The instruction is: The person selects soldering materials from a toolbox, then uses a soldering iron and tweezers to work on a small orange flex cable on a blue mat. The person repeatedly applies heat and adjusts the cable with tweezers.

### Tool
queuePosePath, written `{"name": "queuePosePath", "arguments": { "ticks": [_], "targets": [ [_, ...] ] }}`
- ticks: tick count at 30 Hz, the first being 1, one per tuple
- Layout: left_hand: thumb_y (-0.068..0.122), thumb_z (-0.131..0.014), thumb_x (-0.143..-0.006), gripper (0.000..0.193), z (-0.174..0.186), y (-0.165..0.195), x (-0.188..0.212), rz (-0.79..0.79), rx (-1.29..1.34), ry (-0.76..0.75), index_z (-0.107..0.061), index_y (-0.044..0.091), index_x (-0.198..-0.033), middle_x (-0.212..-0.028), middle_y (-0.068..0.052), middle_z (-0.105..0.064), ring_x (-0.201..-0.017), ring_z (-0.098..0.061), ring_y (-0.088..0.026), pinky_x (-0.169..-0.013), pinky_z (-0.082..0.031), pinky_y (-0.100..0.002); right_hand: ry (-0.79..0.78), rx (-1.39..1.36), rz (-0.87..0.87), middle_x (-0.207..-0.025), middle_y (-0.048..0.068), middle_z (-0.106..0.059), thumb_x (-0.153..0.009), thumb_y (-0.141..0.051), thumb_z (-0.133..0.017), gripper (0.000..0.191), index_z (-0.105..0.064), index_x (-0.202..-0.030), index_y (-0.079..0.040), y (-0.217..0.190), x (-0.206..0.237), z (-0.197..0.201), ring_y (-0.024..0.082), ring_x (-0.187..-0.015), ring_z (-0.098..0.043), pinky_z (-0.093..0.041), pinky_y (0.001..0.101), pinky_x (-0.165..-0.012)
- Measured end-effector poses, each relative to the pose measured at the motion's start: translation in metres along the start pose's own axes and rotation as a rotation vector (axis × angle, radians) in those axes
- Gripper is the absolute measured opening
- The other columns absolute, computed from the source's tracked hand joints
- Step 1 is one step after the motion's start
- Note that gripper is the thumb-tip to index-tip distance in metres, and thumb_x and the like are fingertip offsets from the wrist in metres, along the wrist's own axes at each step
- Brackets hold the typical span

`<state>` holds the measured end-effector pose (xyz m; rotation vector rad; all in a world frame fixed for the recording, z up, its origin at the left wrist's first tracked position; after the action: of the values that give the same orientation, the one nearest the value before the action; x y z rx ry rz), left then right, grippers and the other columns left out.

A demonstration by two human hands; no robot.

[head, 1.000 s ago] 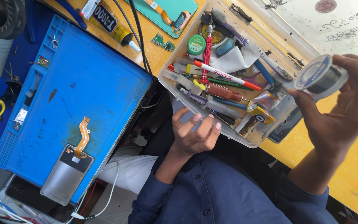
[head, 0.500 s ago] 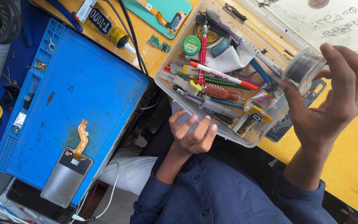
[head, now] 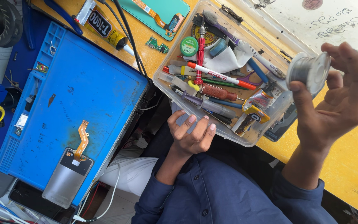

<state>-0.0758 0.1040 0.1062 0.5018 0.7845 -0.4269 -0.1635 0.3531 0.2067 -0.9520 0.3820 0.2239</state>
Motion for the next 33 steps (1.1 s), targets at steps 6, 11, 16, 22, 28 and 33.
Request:
{"name": "queuePosePath", "arguments": {
  "ticks": [6,11,16,22,28,33],
  "targets": [
    [0.019,-0.073,-0.106,0.030,0.000,-0.001,0.000,0.000,-0.013,0.000,-0.050,0.022,-0.124,-0.112,0.006,-0.061,-0.142,-0.033,-0.019,-0.107,-0.044,-0.051,0.121,-0.293,-0.223,-0.134,0.016,-0.063,-0.109,-0.010,-0.082,0.055,-0.051,-0.152,0.005,0.003,-0.001,0.001,0.021,-0.128,-0.063,-0.058,0.0292,-0.105],
    [0.016,-0.073,-0.104,0.031,0.000,-0.001,0.000,0.003,0.002,0.001,-0.050,0.021,-0.124,-0.112,0.006,-0.062,-0.142,-0.034,-0.020,-0.106,-0.045,-0.052,0.131,-0.429,-0.260,-0.125,0.017,-0.067,-0.111,-0.008,-0.080,0.045,-0.055,-0.146,0.006,-0.003,-0.007,0.002,0.022,-0.122,-0.065,-0.054,0.0273,-0.109],
    [0.015,-0.073,-0.104,0.031,0.000,-0.001,-0.001,0.006,-0.002,0.005,-0.050,0.020,-0.124,-0.113,0.005,-0.062,-0.141,-0.035,-0.020,-0.105,-0.045,-0.052,0.153,-0.598,-0.356,-0.125,0.018,-0.069,-0.112,-0.008,-0.078,0.037,-0.055,-0.137,0.006,-0.008,-0.014,0.001,0.022,-0.120,-0.067,-0.059,0.0311,-0.108],
    [0.015,-0.074,-0.104,0.031,0.000,-0.001,0.000,0.012,-0.004,-0.001,-0.050,0.020,-0.124,-0.115,0.005,-0.062,-0.141,-0.035,-0.020,-0.104,-0.046,-0.052,0.153,-0.632,-0.350,-0.127,0.018,-0.067,-0.112,-0.003,-0.074,0.032,-0.056,-0.136,0.008,-0.016,-0.018,-0.001,0.024,-0.123,-0.067,-0.058,0.0317,-0.108],
    [0.015,-0.074,-0.104,0.033,-0.001,0.000,0.001,0.019,-0.017,-0.015,-0.049,0.021,-0.125,-0.117,0.005,-0.060,-0.141,-0.033,-0.020,-0.104,-0.046,-0.052,0.151,-0.521,-0.273,-0.123,0.017,-0.070,-0.107,-0.012,-0.077,0.038,-0.058,-0.136,0.004,-0.022,-0.020,-0.002,0.025,-0.124,-0.071,-0.057,0.0309,-0.108],
    [0.015,-0.075,-0.103,0.034,-0.002,-0.001,0.002,0.024,-0.007,-0.011,-0.049,0.021,-0.125,-0.117,0.005,-0.060,-0.141,-0.034,-0.020,-0.104,-0.045,-0.051,0.141,-0.360,-0.220,-0.122,0.019,-0.070,-0.107,-0.015,-0.079,0.039,-0.059,-0.133,0.006,-0.026,-0.017,-0.008,0.025,-0.120,-0.071,-0.054,0.0303,-0.106]
  ]
}}
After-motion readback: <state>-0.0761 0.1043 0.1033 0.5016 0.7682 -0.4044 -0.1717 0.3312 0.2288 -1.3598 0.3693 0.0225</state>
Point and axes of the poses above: each hand's wrist, its own x-axis away from the middle knuckle, its own z-axis out of the back of the hand, y = z × x, the point moved 3 cm from there along -x, towards the middle knuckle
